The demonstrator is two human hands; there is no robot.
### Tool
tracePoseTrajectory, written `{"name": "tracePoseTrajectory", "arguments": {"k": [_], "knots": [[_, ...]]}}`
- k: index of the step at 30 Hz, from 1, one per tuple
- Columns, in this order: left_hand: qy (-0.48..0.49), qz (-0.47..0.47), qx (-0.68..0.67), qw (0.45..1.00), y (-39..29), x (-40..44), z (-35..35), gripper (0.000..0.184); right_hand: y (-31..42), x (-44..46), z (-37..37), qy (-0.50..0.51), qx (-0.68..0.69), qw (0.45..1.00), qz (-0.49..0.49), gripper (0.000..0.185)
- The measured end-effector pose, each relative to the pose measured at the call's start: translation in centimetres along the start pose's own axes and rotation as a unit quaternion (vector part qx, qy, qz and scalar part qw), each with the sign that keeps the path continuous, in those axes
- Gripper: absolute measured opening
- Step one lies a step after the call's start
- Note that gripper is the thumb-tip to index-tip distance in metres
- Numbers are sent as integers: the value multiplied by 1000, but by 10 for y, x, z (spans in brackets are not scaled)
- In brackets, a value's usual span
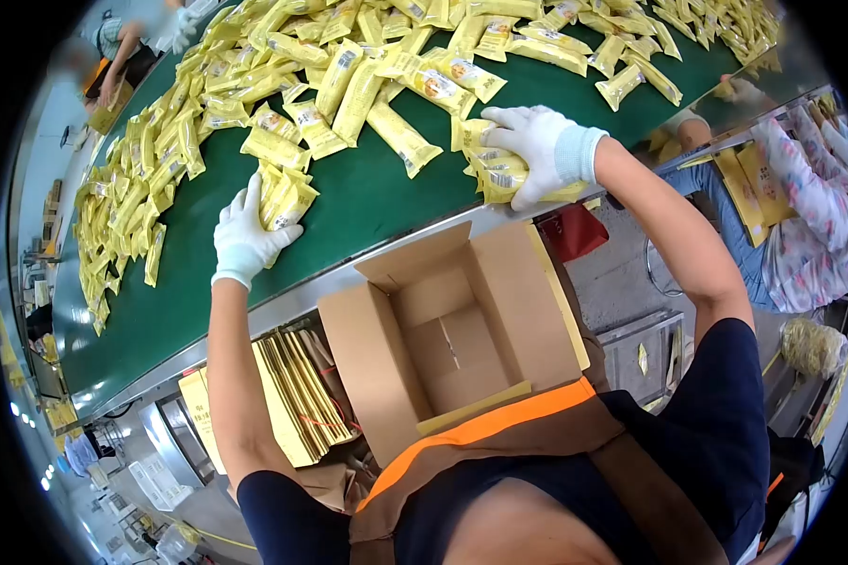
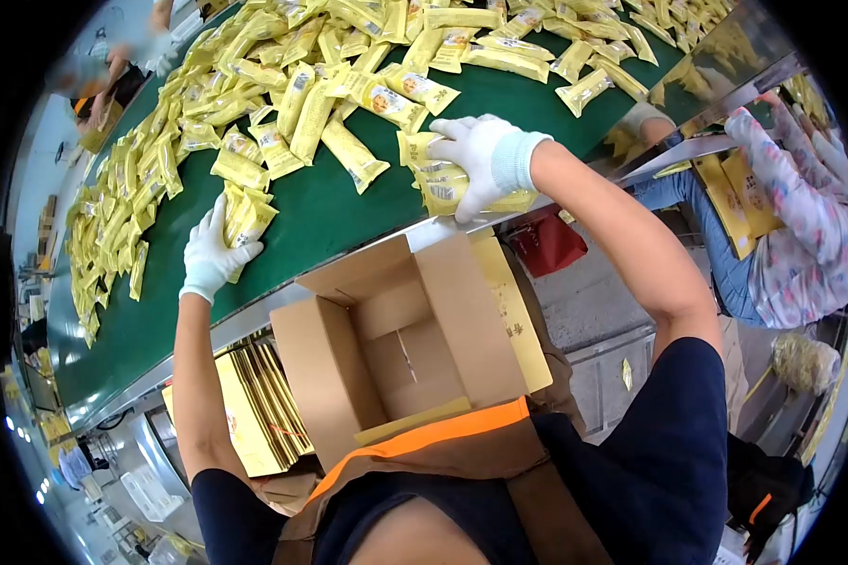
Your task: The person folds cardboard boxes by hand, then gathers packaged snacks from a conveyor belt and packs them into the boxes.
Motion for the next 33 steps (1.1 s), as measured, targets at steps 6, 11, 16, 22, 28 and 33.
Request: {"name": "tracePoseTrajectory", "arguments": {"k": [6,11,16,22,28,33], "knots": [[68,25,46,996,-11,-10,4,115,-24,-10,45,-121,-43,988,-87,72],[94,30,-40,994,-24,-24,2,123,-47,-19,2,-177,-29,967,-184,87],[84,-9,-54,995,-19,-25,-1,124,-48,-27,-6,-106,-48,980,-158,104],[14,35,-248,968,-3,-28,3,116,-32,-36,25,-46,299,939,-166,99],[207,-71,-738,639,-61,-120,68,89,181,-67,43,125,11,976,175,67],[408,-246,-446,758,-169,-127,52,108,247,-41,-78,226,48,937,260,62]]}}
Point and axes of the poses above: each hand's wrist, its own x-axis towards the middle knuckle, its own z-axis out of the back of the hand, y = z × x, the point moved 7 cm from there along x, towards the middle knuckle, and after that the axes turned 1 degree about y, right-handed, at the moved point
